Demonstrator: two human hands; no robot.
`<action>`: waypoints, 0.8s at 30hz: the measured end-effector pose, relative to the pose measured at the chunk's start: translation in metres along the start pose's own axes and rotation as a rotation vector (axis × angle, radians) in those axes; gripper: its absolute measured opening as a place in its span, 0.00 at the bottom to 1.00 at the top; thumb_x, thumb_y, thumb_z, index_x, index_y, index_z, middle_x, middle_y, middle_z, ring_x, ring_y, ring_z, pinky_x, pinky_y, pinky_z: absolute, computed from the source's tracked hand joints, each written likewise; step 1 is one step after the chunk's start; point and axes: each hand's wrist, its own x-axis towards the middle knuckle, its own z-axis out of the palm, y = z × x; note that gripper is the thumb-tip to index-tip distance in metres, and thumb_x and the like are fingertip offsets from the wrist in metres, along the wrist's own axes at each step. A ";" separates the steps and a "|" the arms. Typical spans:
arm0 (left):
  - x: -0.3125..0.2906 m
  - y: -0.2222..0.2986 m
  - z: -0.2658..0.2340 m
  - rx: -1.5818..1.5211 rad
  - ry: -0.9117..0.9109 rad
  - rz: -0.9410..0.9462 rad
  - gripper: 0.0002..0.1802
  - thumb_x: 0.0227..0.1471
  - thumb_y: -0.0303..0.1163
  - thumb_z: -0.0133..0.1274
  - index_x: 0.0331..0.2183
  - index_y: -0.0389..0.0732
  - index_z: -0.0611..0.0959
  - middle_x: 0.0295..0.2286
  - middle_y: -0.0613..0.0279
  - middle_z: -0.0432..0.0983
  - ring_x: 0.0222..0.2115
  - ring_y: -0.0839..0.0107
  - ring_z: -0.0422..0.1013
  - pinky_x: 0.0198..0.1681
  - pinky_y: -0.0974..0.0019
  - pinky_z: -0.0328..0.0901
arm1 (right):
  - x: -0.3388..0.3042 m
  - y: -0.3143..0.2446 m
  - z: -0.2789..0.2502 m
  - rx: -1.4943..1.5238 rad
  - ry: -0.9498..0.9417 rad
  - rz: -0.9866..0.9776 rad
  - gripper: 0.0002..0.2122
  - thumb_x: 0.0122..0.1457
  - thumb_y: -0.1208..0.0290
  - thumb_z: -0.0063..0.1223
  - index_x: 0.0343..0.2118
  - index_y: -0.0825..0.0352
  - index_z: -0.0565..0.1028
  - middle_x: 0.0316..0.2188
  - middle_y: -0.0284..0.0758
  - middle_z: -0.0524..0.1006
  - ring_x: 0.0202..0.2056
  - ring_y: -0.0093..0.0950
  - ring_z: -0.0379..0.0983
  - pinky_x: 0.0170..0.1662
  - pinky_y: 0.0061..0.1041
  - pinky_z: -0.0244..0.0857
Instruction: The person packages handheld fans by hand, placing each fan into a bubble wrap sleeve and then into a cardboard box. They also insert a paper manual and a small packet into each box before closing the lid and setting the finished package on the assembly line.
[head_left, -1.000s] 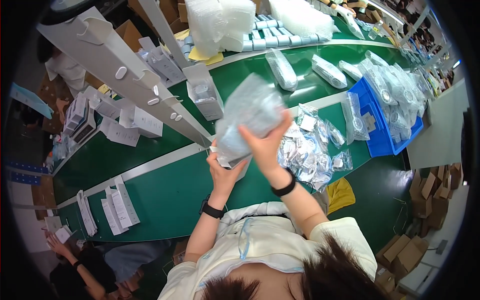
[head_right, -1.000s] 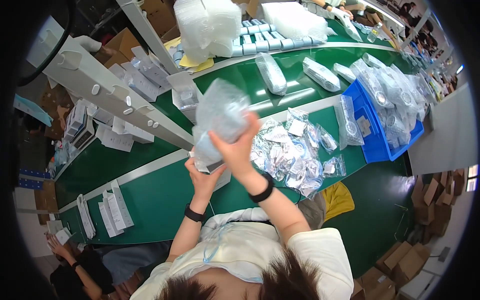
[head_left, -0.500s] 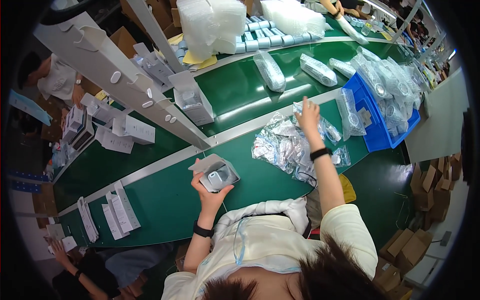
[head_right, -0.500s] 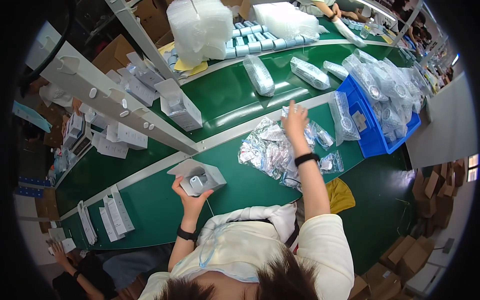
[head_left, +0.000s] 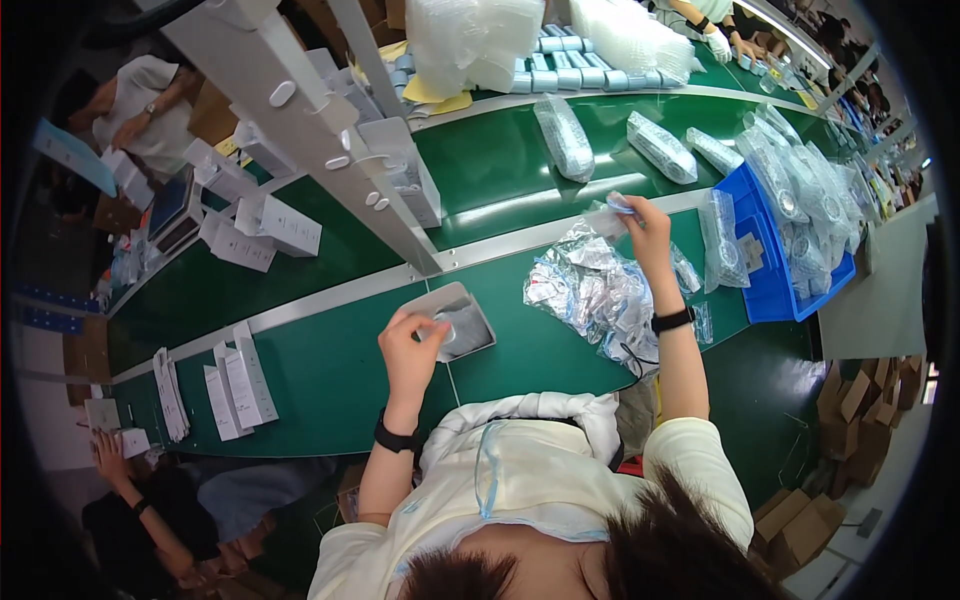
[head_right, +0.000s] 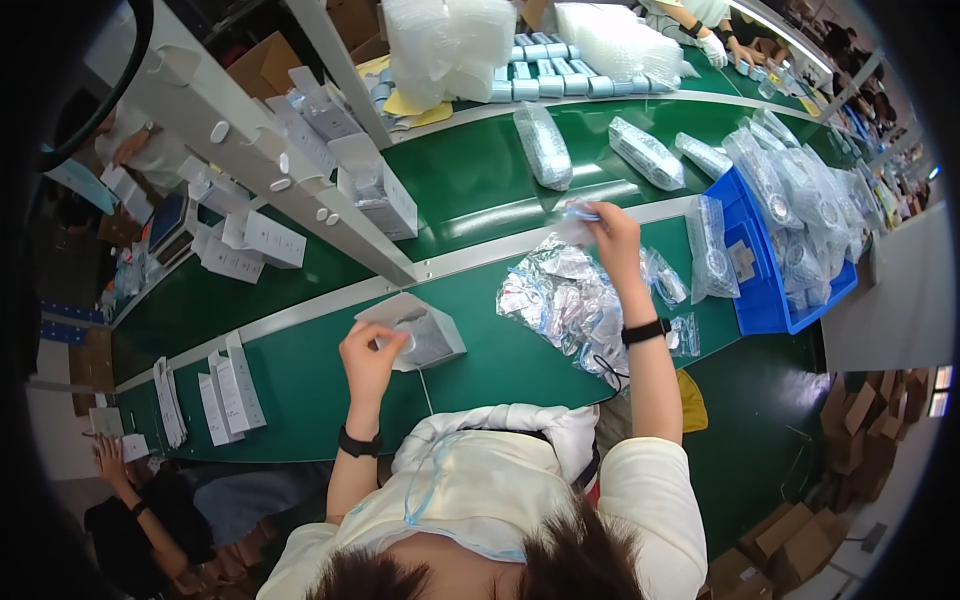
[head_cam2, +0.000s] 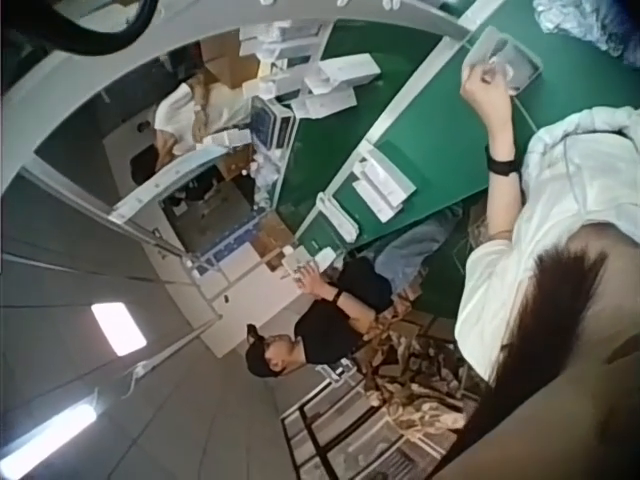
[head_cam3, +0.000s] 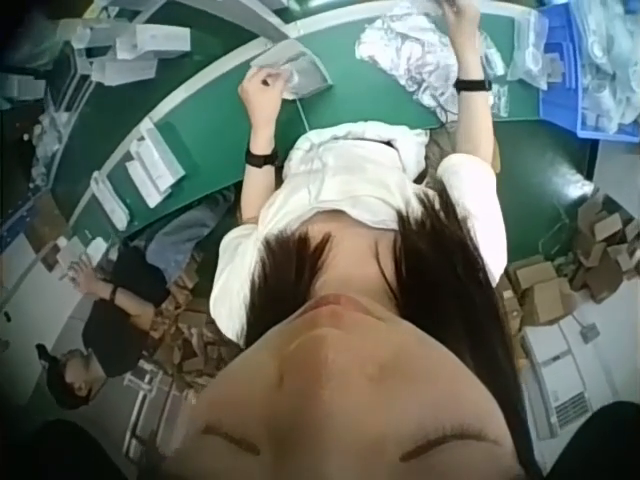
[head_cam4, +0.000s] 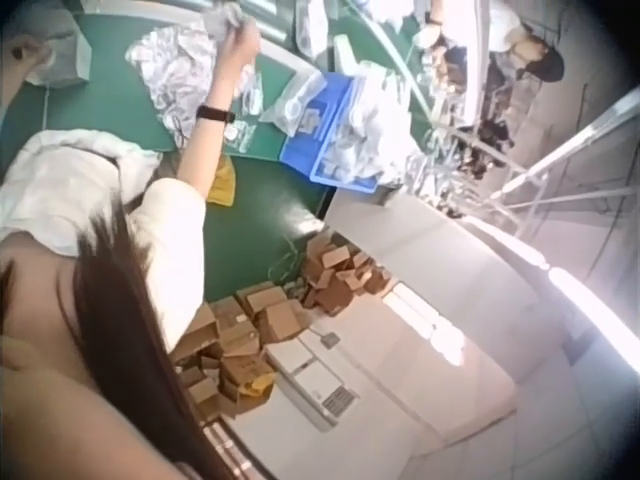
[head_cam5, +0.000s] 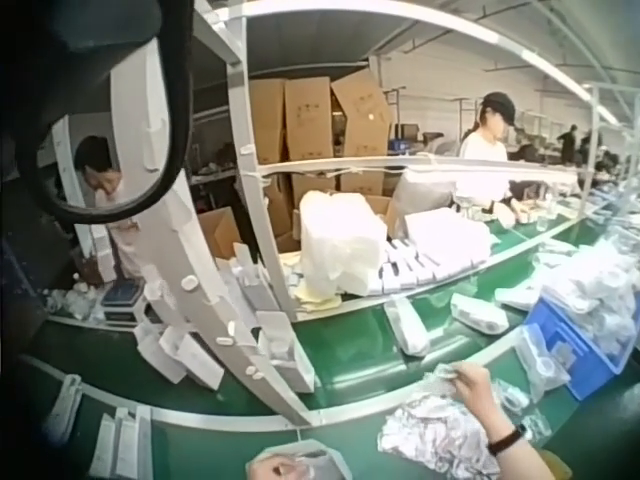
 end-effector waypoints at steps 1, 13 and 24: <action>0.003 -0.004 0.000 -0.025 0.019 0.003 0.09 0.28 0.27 0.61 0.16 0.34 0.77 0.18 0.63 0.67 0.17 0.74 0.61 0.20 0.73 0.54 | 0.004 -0.046 -0.001 0.128 0.001 -0.048 0.12 0.42 0.84 0.49 0.33 0.69 0.71 0.27 0.37 0.75 0.27 0.29 0.72 0.30 0.21 0.64; 0.009 -0.011 0.002 -0.098 -0.016 -0.017 0.08 0.29 0.25 0.59 0.17 0.34 0.77 0.18 0.60 0.70 0.18 0.71 0.66 0.21 0.72 0.58 | -0.045 -0.187 0.085 -0.063 -0.644 -0.985 0.11 0.38 0.67 0.55 0.24 0.66 0.69 0.26 0.33 0.69 0.36 0.30 0.67 0.41 0.32 0.61; 0.002 -0.020 0.001 -0.391 -0.021 -0.054 0.06 0.36 0.25 0.56 0.23 0.35 0.77 0.29 0.61 0.71 0.29 0.73 0.68 0.30 0.71 0.64 | -0.059 -0.192 0.073 -0.155 -0.817 -0.728 0.18 0.38 0.58 0.58 0.33 0.59 0.73 0.34 0.30 0.67 0.44 0.31 0.61 0.54 0.51 0.40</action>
